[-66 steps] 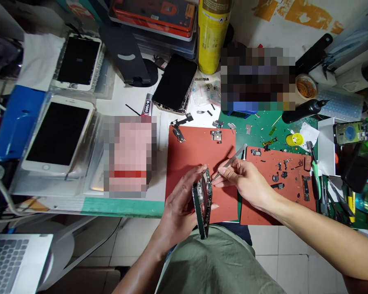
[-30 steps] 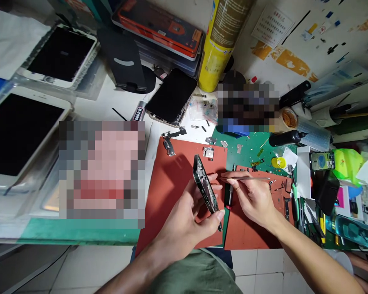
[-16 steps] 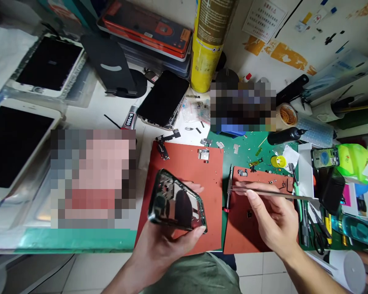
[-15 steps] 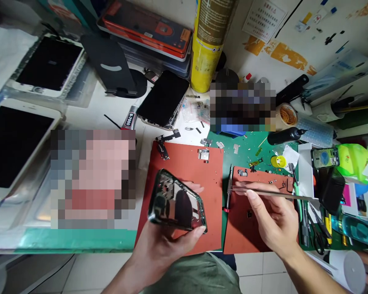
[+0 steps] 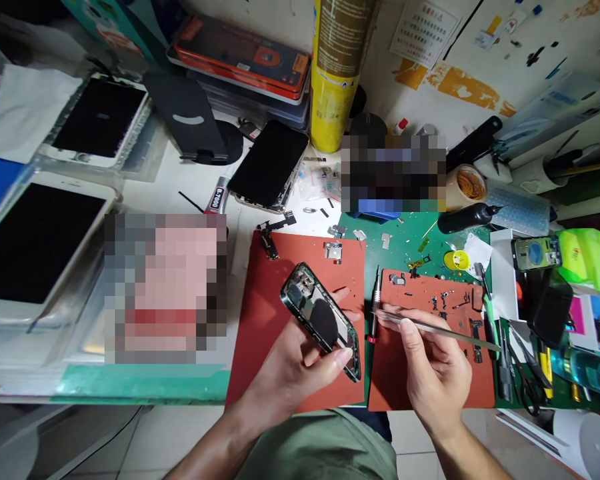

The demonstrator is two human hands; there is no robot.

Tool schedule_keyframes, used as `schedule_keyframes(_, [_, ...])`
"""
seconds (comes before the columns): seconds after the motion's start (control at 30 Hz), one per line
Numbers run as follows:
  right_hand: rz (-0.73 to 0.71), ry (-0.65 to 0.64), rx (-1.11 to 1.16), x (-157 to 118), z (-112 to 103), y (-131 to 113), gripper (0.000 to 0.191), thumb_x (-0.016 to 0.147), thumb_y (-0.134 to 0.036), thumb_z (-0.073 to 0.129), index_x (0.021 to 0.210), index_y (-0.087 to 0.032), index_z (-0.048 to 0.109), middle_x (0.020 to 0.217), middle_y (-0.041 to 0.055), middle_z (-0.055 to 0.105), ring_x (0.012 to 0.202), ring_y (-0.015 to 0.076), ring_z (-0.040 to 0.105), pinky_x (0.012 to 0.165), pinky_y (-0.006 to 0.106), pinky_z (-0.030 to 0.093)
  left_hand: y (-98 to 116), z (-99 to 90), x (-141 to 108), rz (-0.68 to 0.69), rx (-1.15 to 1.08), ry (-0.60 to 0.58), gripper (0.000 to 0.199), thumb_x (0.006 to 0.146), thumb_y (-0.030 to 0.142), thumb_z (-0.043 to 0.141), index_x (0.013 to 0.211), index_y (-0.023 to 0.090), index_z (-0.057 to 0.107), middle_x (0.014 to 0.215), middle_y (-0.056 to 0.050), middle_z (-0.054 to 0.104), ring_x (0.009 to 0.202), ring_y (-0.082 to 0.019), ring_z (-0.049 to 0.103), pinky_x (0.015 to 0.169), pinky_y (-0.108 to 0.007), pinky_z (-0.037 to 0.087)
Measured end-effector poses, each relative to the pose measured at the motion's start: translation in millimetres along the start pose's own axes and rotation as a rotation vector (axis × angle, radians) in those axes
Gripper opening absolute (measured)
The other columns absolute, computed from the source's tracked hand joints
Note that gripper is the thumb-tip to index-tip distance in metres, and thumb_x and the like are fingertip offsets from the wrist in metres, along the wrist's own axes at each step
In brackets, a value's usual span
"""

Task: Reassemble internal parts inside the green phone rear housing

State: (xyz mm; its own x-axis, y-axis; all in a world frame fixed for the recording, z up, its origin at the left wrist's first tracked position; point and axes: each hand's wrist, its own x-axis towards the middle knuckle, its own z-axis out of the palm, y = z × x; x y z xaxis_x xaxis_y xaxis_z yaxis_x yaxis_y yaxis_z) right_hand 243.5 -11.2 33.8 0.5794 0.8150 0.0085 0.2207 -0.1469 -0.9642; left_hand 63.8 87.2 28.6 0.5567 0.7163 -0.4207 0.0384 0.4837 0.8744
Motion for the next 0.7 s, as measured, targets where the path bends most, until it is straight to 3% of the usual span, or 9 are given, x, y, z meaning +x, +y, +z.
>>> schedule_keyframes(0.17, [0.021,0.015,0.011,-1.4,-2.4,0.3,0.016,0.106,-0.022,0.069,0.117,-0.030,0.078,0.117,0.0044,0.083,0.110,0.0250,0.084,0.100,0.040,0.072,7.7,4.6,4.3,0.028,0.036,0.006,0.011,0.084,0.032,0.078,0.093,0.024,0.076,0.087,-0.006,0.082,0.087,-0.027,0.079,0.077,-0.039,0.069])
schedule_keyframes(0.3, [0.015,0.028,0.012,-0.8,-3.3,-0.2,0.015,0.106,-0.023,0.069,0.117,-0.028,0.078,0.117,0.0064,0.083,0.106,0.0265,0.085,0.097,0.044,0.073,8.2,4.8,3.1,-0.019,-0.015,-0.004,0.014,0.084,0.032,0.078,0.082,0.023,0.068,0.088,-0.005,0.079,0.080,-0.023,0.076,0.074,-0.036,0.067])
schedule_keyframes(0.4, [0.023,0.026,0.020,-2.0,-5.4,-1.2,0.015,0.106,-0.024,0.068,0.118,-0.026,0.077,0.118,0.0083,0.083,0.106,0.0283,0.084,0.095,0.046,0.073,2.7,1.1,-3.1,-0.045,-0.048,0.017,0.018,0.086,0.037,0.081,0.093,0.022,0.072,0.101,-0.008,0.082,0.094,-0.027,0.079,0.087,-0.039,0.068])
schedule_keyframes(0.53, [0.046,0.061,0.073,-8.1,-7.8,-4.2,0.015,0.105,-0.023,0.070,0.118,-0.027,0.076,0.117,0.0081,0.084,0.107,0.0284,0.084,0.091,0.043,0.074,-9.0,-7.6,-19.2,-0.020,-0.118,0.109,0.045,0.088,0.041,0.086,0.128,0.025,0.074,0.133,-0.014,0.079,0.116,-0.032,0.079,0.097,-0.041,0.068])
schedule_keyframes(0.6, [0.057,0.082,0.108,-12.9,-6.8,-6.3,0.015,0.105,-0.023,0.071,0.118,-0.028,0.077,0.115,0.0066,0.084,0.107,0.0273,0.084,0.091,0.041,0.074,-13.4,-12.2,-28.2,0.038,-0.066,0.125,0.053,0.087,0.042,0.088,0.136,0.026,0.072,0.132,-0.014,0.080,0.123,-0.034,0.077,0.101,-0.044,0.068])
schedule_keyframes(0.7, [0.104,0.075,0.173,-21.7,-0.3,-9.2,0.013,0.105,-0.025,0.071,0.115,-0.029,0.077,0.113,0.0057,0.083,0.108,0.0271,0.084,0.091,0.040,0.074,-17.8,-19.1,-41.5,0.149,0.112,0.151,0.051,0.086,0.041,0.088,0.133,0.029,0.074,0.115,-0.011,0.084,0.112,-0.034,0.081,0.099,-0.047,0.069])
